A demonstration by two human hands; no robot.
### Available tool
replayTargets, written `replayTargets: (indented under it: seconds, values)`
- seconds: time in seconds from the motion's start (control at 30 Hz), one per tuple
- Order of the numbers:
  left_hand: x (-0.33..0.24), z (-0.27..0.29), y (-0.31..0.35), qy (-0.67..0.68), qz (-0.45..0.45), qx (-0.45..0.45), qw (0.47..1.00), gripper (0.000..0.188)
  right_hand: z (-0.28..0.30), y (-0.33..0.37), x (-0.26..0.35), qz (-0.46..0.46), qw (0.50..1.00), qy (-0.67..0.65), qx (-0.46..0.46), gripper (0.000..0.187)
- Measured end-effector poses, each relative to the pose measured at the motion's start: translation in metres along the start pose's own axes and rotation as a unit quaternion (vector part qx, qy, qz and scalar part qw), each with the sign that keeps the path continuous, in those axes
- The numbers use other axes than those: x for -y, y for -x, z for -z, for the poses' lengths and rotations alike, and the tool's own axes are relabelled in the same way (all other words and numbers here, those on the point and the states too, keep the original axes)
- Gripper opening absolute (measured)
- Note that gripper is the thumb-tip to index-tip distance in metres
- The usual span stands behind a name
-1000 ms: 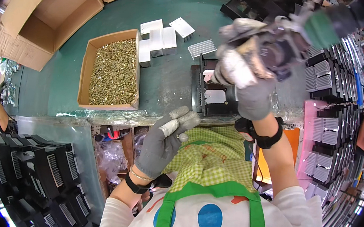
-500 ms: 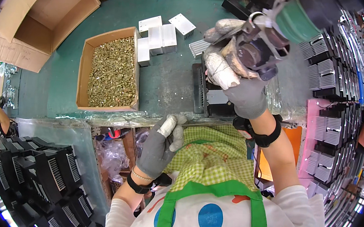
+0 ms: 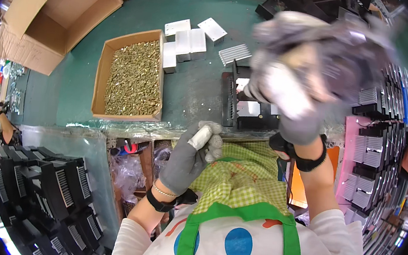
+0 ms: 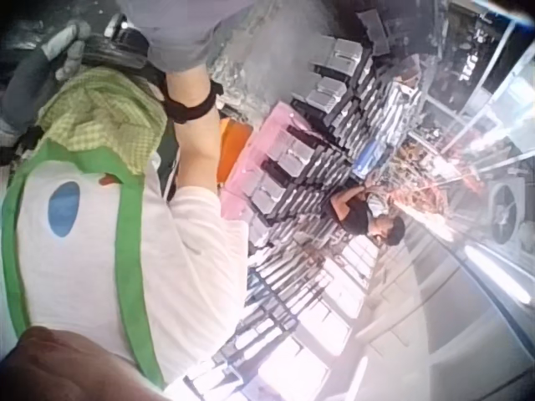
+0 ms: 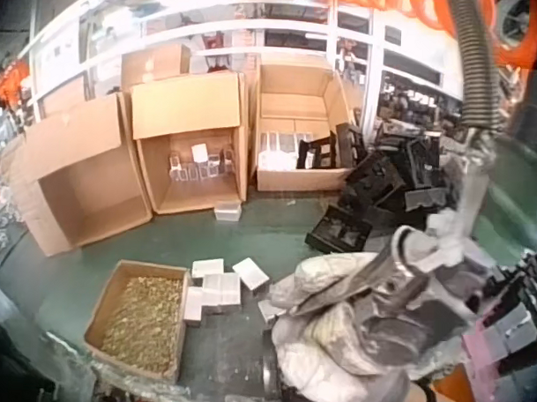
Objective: Assemble metal heatsinks and internal components into electronic housings using an air screwdriver.
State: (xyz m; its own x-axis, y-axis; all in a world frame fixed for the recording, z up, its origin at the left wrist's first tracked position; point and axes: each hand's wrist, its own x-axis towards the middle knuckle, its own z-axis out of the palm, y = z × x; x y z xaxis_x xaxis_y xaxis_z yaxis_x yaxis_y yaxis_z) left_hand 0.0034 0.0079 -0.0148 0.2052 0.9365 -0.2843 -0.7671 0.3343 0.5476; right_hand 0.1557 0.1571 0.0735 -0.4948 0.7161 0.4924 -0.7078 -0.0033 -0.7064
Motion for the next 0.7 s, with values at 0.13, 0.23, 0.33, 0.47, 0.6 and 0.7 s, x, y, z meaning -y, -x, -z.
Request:
replayTargets:
  seconds: [0.13,0.23,0.33,0.47,0.6,0.7]
  values:
    - [0.001,-0.006,-0.007,-0.049,-0.021,0.016,0.998,0.031,-0.015,0.02,0.03,0.032,0.999,0.031,-0.006,0.052]
    - [0.001,-0.015,-0.008,0.026,0.025,-0.028,0.999,0.036,-0.027,0.036,0.03,0.035,0.996,0.023,0.077,0.051]
    - [0.001,-0.022,-0.008,-0.038,0.028,-0.039,0.998,0.035,-0.033,0.042,0.022,0.044,0.991,0.021,0.124,0.05]
    - [0.005,-0.027,-0.008,0.03,0.038,-0.027,0.998,0.035,-0.036,0.041,0.016,0.048,0.989,0.024,0.135,0.049]
    - [0.007,-0.03,-0.004,-0.117,-0.018,-0.09,0.989,0.037,-0.037,0.041,0.012,0.047,0.99,0.031,0.133,0.047]
    - [0.007,-0.033,-0.005,-0.159,-0.02,-0.094,0.983,0.04,-0.033,0.041,0.01,0.047,0.992,0.045,0.111,0.046]
